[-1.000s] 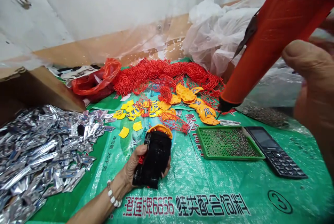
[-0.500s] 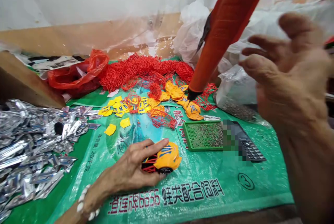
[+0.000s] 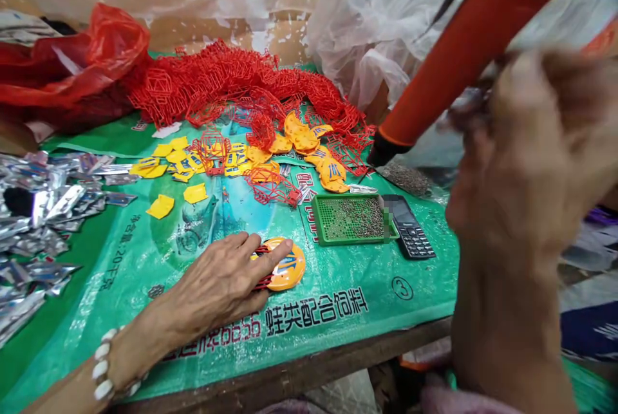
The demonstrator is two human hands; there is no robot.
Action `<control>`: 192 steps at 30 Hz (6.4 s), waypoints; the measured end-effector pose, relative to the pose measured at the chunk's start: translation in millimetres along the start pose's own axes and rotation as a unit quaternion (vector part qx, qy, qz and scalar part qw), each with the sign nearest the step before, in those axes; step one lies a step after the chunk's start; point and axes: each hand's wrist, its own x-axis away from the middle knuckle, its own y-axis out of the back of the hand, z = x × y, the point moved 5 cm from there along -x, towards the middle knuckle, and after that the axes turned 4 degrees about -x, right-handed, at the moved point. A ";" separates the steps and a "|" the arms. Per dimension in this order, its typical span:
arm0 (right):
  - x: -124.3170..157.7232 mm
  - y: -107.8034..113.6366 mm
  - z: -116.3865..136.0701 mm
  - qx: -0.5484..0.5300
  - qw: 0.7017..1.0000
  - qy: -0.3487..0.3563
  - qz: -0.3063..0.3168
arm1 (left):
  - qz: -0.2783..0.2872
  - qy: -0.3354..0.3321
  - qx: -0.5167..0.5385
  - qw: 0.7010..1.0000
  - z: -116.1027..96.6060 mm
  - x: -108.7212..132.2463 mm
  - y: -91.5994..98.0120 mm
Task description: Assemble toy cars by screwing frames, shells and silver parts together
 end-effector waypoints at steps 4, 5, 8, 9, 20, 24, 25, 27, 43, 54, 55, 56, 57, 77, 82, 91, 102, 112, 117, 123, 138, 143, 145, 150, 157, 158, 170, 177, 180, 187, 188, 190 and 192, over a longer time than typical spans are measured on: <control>71.3 29.7 -9.1 0.097 0.990 -0.101 -0.024 | -0.014 0.011 0.017 1.000 0.1 4.7 -4.2; 84.9 29.8 -15.3 0.115 0.982 -0.146 0.031 | -0.019 0.011 0.019 1.000 0.1 5.6 -5.0; 126.8 10.6 -39.2 0.055 0.903 -0.333 0.268 | -0.030 0.012 0.020 0.999 0.3 7.4 -6.3; 138.9 2.6 -44.1 0.030 0.872 -0.373 0.314 | -0.033 0.012 0.020 0.999 0.3 7.8 -6.5; 184.0 -37.2 -62.2 -0.223 0.669 -0.656 0.271 | -0.013 0.010 0.004 1.000 -1.4 3.3 -4.7; 182.3 -41.3 -65.3 -0.255 0.662 -0.656 0.255 | -0.008 0.015 0.006 1.000 -1.2 2.5 -3.7; 182.7 -43.0 -65.8 -0.264 0.661 -0.655 0.252 | -0.013 0.015 0.009 1.000 -1.4 3.0 -4.0; 184.0 -45.0 -66.2 -0.274 0.659 -0.653 0.254 | -0.025 0.017 0.015 0.999 -1.7 4.4 -5.2; -26.7 -4.8 -28.0 -0.109 0.991 0.035 0.074 | -0.012 0.041 -0.012 0.999 -6.9 -2.7 -8.5; -25.3 -48.3 -18.9 -0.168 0.961 -0.112 0.187 | -0.045 0.037 -0.021 0.998 -7.2 -3.5 -11.1; -20.9 -47.1 -21.0 -0.173 0.959 -0.118 0.193 | -0.048 0.033 -0.023 0.998 -7.4 -3.9 -10.4; -16.5 -45.9 -23.4 -0.173 0.957 -0.127 0.196 | -0.049 0.030 -0.023 0.998 -7.6 -4.1 -10.0; -12.2 -44.5 -25.8 -0.172 0.956 -0.136 0.196 | -0.051 0.029 -0.022 0.998 -7.9 -4.1 -9.7; 18.2 -45.3 -46.3 -0.192 0.962 -0.147 0.122 | -0.044 0.053 -0.013 0.998 -7.3 -1.8 -17.1; 17.4 -46.8 -49.2 -0.192 0.962 -0.148 0.123 | -0.058 0.041 -0.018 0.997 -8.1 -3.5 -12.7; 19.2 -46.9 -53.8 -0.194 0.965 -0.126 0.120 | -0.034 0.039 -0.020 0.998 -7.8 -2.2 -14.5; 3.1 -46.2 -14.3 -0.273 0.958 -0.070 0.053 | -0.031 0.039 -0.013 0.999 -9.8 -6.4 -5.6; 33.1 -48.7 17.4 -0.310 0.939 -0.128 0.075 | 0.012 0.037 0.008 0.999 -7.3 -9.9 -0.8; 38.4 -48.0 15.5 -0.328 0.932 -0.125 0.093 | 0.002 0.037 0.005 0.999 -6.6 -9.4 -0.5; 47.6 -47.5 10.6 -0.354 0.916 -0.134 0.135 | 0.022 0.039 -0.005 0.999 -7.1 -9.3 -2.0; 53.8 -49.1 10.0 -0.314 0.934 -0.120 0.120 | 0.023 0.046 -0.007 0.999 -8.4 -10.3 -1.4; 53.5 -49.8 12.4 -0.296 0.939 -0.115 0.133 | 0.009 0.040 -0.006 0.999 -6.9 -11.4 0.3; 53.6 -50.1 13.6 -0.293 0.938 -0.116 0.146 | 0.005 0.040 -0.001 0.999 -6.5 -11.1 -0.6; 55.6 -48.6 18.8 -0.287 0.934 -0.127 0.169 | 0.003 0.044 0.018 0.999 -6.3 -10.1 -4.5; 55.5 -56.5 21.0 -0.289 0.931 -0.116 0.190 | 0.002 0.045 0.016 0.999 -6.6 -10.3 -4.6; 54.6 -57.4 21.0 -0.293 0.931 -0.107 0.188 | 0.004 0.046 0.020 0.999 -6.4 -10.2 -4.0; 35.0 -48.2 27.3 -0.286 0.947 -0.098 0.106 | -0.077 0.011 0.031 0.997 -6.7 -13.4 2.0; 30.2 -42.7 34.8 -0.307 0.941 -0.101 0.102 | -0.082 0.059 0.209 0.973 -14.3 -12.8 8.6; 32.5 -44.9 36.8 -0.335 0.931 -0.104 0.104 | -0.087 0.105 0.273 0.952 -14.6 -15.5 9.6; 42.9 -54.3 35.3 -0.333 0.930 -0.107 0.111 | -0.148 0.122 0.277 0.942 -10.5 -18.8 10.9; 43.9 -54.9 34.8 -0.333 0.930 -0.110 0.111 | -0.156 0.120 0.275 0.941 -10.3 -18.3 11.5; 45.1 -55.2 34.2 -0.338 0.928 -0.112 0.108 | -0.169 0.121 0.269 0.940 -10.1 -17.0 12.5; 45.9 -55.4 33.7 -0.343 0.925 -0.115 0.113 | -0.181 0.119 0.262 0.940 -10.3 -16.0 13.3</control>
